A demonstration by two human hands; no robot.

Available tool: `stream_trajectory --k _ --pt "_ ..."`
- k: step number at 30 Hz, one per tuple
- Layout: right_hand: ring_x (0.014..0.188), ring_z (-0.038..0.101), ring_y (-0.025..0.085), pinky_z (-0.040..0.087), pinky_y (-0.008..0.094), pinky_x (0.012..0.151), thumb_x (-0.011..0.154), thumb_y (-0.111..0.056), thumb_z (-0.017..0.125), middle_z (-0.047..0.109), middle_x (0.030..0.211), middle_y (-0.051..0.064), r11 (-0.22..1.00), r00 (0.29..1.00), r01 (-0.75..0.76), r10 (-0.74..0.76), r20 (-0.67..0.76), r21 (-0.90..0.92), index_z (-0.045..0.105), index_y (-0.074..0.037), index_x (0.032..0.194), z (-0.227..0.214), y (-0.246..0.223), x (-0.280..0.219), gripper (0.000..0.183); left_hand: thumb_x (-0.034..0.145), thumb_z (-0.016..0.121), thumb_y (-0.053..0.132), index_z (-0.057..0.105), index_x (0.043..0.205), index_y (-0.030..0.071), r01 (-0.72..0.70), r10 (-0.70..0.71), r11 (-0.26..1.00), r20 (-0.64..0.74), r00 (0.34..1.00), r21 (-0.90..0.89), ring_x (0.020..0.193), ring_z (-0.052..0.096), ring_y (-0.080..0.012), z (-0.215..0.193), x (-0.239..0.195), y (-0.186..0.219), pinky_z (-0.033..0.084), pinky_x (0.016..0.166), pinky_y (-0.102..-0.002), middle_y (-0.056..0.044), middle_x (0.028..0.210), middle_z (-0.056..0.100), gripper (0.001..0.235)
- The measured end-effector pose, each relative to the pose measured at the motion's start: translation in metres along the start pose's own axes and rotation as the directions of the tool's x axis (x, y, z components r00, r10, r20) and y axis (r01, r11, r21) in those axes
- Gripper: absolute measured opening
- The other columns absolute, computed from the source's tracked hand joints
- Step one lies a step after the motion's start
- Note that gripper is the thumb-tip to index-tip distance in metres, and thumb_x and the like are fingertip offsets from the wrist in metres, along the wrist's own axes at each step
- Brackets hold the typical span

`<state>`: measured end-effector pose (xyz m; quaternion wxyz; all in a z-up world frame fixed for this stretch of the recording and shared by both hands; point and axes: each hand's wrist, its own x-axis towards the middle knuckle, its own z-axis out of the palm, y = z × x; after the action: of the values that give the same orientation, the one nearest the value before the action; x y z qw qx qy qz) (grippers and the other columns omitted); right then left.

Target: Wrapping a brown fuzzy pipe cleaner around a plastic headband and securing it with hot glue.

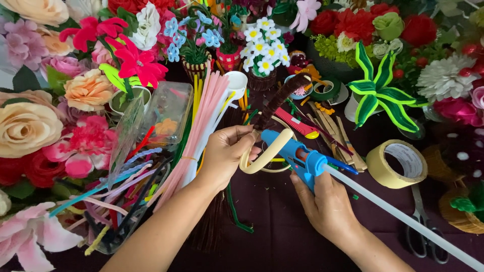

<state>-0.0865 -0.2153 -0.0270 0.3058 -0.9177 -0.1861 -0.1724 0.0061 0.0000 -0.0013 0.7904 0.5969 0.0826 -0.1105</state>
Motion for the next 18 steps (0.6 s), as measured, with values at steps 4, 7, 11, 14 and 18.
stream_trajectory --k 4,7,11,14,18 --pt "0.047 0.039 0.014 0.036 0.032 0.043 0.098 -0.01 0.064 0.039 0.061 0.0 0.999 0.999 0.046 -0.046 -0.006 0.007 0.029 0.0 0.149 -0.0016 -0.0017 0.0004 0.062 0.088 0.07 0.009 0.076 0.112 -0.003 0.014 -0.014 1.0 -0.011 1.0 0.005 0.072 0.074 -0.0204 0.0014 -0.0022 0.004 0.064 0.065 -0.029 -0.012 0.09 0.075 0.028" --pt "0.044 0.043 0.015 0.035 0.034 0.042 0.097 -0.012 0.064 0.044 0.058 0.0 1.0 1.0 -0.027 0.027 0.016 0.011 0.038 -0.003 0.139 -0.0016 -0.0013 -0.0011 0.05 0.09 0.067 0.009 0.077 0.11 -0.001 -0.007 0.007 0.999 -0.005 1.0 0.032 0.073 0.075 -0.0206 0.0001 -0.0019 0.0041 0.065 0.066 -0.03 -0.01 0.09 0.076 0.025" --pt "0.049 0.042 0.015 0.039 0.033 0.045 0.098 -0.012 0.065 0.043 0.063 0.0 0.999 0.999 0.045 -0.046 -0.025 -0.012 0.03 0.0 0.149 -0.0001 -0.0002 -0.0006 0.063 0.09 0.067 0.01 0.076 0.112 -0.002 -0.018 0.018 1.0 0.009 1.0 0.011 0.073 0.075 -0.0216 -0.0016 0.0008 0.0005 0.065 0.067 -0.03 -0.012 0.092 0.077 0.027" --pt "0.047 0.042 0.014 0.037 0.033 0.043 0.097 -0.012 0.066 0.042 0.061 -0.001 0.999 0.999 0.04 -0.041 -0.024 -0.022 0.036 0.0 0.143 0.0003 0.0002 -0.0007 0.056 0.09 0.067 0.009 0.076 0.112 -0.003 -0.017 0.017 1.0 0.012 1.0 0.012 0.073 0.075 -0.0215 -0.0011 -0.0004 0.0013 0.065 0.067 -0.03 -0.012 0.09 0.076 0.027" --pt "0.047 0.039 0.013 0.036 0.032 0.043 0.097 -0.008 0.066 0.04 0.06 -0.001 0.998 0.998 0.059 -0.058 -0.028 0.008 0.035 0.001 0.143 -0.0028 -0.0055 0.0023 0.056 0.09 0.068 0.01 0.075 0.114 -0.003 -0.021 0.021 1.0 0.018 1.0 0.007 0.074 0.075 -0.022 -0.002 0.0003 0.0004 0.065 0.066 -0.03 -0.013 0.094 0.077 0.028"
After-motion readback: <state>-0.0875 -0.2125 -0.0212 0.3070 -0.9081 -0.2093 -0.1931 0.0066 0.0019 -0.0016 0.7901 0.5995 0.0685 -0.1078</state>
